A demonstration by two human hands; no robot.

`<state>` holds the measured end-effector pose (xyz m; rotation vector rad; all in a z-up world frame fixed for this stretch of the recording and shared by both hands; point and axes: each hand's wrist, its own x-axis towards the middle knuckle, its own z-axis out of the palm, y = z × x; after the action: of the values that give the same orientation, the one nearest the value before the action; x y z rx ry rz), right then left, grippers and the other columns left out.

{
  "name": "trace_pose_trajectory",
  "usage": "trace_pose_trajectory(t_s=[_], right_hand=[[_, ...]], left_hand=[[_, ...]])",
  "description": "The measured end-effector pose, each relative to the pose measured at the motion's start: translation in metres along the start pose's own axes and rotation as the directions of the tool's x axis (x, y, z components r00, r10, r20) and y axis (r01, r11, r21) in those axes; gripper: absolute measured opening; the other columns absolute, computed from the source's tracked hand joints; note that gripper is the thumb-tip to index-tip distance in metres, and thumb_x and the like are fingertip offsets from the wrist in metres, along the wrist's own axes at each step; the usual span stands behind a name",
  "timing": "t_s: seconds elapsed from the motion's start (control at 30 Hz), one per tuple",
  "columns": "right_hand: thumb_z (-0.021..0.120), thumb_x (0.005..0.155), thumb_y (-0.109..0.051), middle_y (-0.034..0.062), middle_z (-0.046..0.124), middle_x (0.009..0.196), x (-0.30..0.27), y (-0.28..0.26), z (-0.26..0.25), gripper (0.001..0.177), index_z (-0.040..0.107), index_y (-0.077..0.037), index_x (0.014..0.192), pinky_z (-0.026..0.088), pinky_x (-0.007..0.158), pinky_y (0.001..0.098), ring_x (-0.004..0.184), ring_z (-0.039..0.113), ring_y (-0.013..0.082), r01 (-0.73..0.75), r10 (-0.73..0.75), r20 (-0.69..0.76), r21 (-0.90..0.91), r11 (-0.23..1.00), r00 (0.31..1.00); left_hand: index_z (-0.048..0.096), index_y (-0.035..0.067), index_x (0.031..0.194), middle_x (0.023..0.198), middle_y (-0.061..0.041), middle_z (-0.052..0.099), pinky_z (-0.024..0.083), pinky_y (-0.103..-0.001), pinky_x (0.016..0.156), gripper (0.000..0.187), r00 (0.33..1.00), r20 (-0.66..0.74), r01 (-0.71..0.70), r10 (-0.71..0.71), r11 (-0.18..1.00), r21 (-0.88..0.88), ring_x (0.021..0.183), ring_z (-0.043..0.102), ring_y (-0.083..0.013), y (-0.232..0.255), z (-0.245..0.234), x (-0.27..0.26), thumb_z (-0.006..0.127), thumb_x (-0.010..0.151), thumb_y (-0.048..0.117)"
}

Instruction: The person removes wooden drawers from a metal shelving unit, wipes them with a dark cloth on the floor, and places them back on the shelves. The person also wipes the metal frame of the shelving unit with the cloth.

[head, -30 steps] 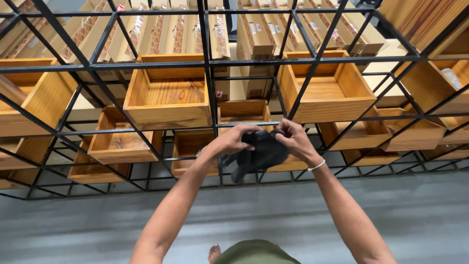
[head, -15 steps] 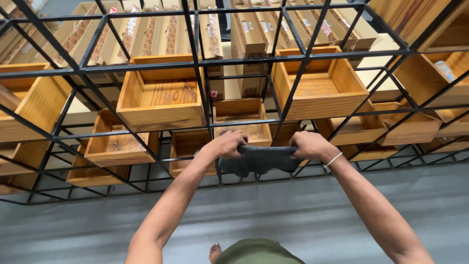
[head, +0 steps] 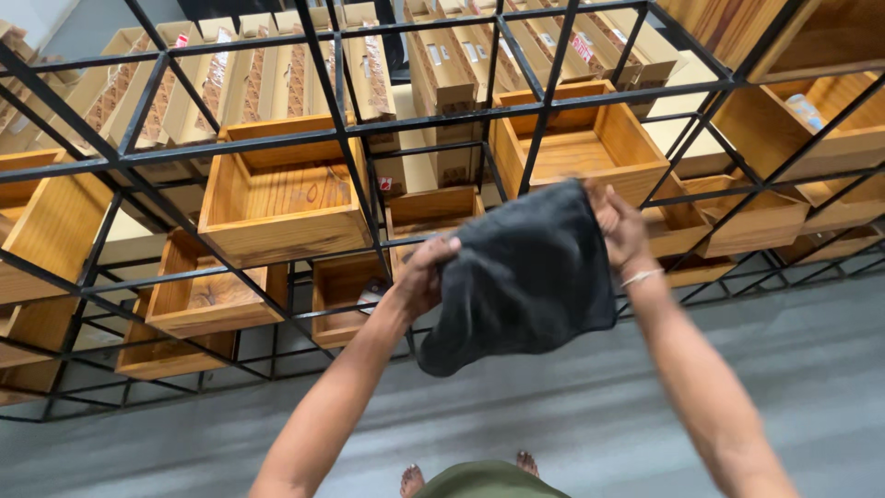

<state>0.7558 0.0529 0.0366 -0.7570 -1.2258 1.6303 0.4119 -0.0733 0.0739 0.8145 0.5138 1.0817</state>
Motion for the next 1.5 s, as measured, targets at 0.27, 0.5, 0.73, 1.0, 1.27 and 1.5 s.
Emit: trace_pose_trajectory(t_s=[0.27,0.5,0.73,1.0,1.27,1.5], right_hand=[[0.042,0.098,-0.057,0.0165,0.053,0.146,-0.099,0.194,0.067,0.074,0.048,-0.003,0.148,0.041,0.114,0.0487,0.134,0.053,0.0332,-0.386,-0.022,0.477,0.737,0.555,0.879],[0.060,0.098,-0.017,0.0115,0.075,0.113,-0.032,0.196,0.022,0.032,0.064,0.004,0.121,0.056,0.099,0.0387,0.106,0.070,0.0236,-0.236,0.247,-0.005,0.278,0.931,0.969],[0.063,0.097,-0.036,0.0122,0.074,0.110,-0.020,0.146,0.025,0.042,0.066,0.001,0.117,0.056,0.096,0.0413,0.103,0.072,0.0251,-0.293,0.379,-0.044,0.554,0.780,0.925],[0.069,0.097,-0.033,0.0087,0.073,0.108,-0.047,0.241,0.034,0.032,0.066,-0.007,0.116,0.054,0.099,0.0511,0.102,0.069,0.0253,-0.826,0.841,-0.009,0.188,0.532,0.540],[0.067,0.092,-0.022,0.0106,0.072,0.107,-0.014,0.215,0.015,0.026,0.065,-0.005,0.111,0.055,0.091,0.0530,0.095,0.070,0.0276,-0.436,0.526,-0.095,0.448,0.781,0.845],[0.076,0.090,-0.003,0.0040,0.070,0.114,-0.017,0.174,0.029,0.019,0.073,0.005,0.107,0.052,0.092,0.0291,0.102,0.064,0.0141,0.295,-0.198,-0.458,0.151,0.943,0.867]], left_hand=[[0.065,0.005,0.093,0.083,-0.004,0.070,0.059,-0.030,0.070,0.016,0.961,-0.254,-0.101,0.109,0.994,0.046,0.072,0.069,-0.0149,-0.038,-0.068,0.016,0.074,0.094,0.019],[0.070,-0.001,0.098,0.088,-0.009,0.076,0.061,-0.030,0.074,0.015,0.918,-0.344,-0.189,0.198,0.980,0.060,0.076,0.073,-0.0171,-0.027,-0.108,-0.011,0.066,0.092,0.012],[0.072,-0.001,0.094,0.080,-0.004,0.072,0.056,-0.027,0.063,0.012,0.812,-0.437,-0.331,0.387,0.922,0.201,0.068,0.067,-0.0127,-0.037,-0.149,-0.020,0.070,0.094,0.011],[0.071,-0.002,0.080,0.071,-0.003,0.068,0.048,-0.026,0.056,0.020,0.719,-0.596,-0.126,0.357,0.911,0.393,0.060,0.059,-0.0105,-0.083,-0.194,-0.006,0.078,0.091,0.014],[0.070,-0.001,0.085,0.075,0.000,0.065,0.045,-0.025,0.062,0.009,0.593,-0.552,-0.234,0.586,0.781,0.578,0.067,0.056,-0.0083,-0.063,-0.194,-0.012,0.072,0.092,0.004],[0.071,0.000,0.094,0.084,0.001,0.068,0.048,-0.024,0.070,0.003,0.361,-0.595,-0.430,0.718,0.695,0.577,0.076,0.059,-0.0086,-0.061,-0.190,0.004,0.068,0.092,-0.001]])
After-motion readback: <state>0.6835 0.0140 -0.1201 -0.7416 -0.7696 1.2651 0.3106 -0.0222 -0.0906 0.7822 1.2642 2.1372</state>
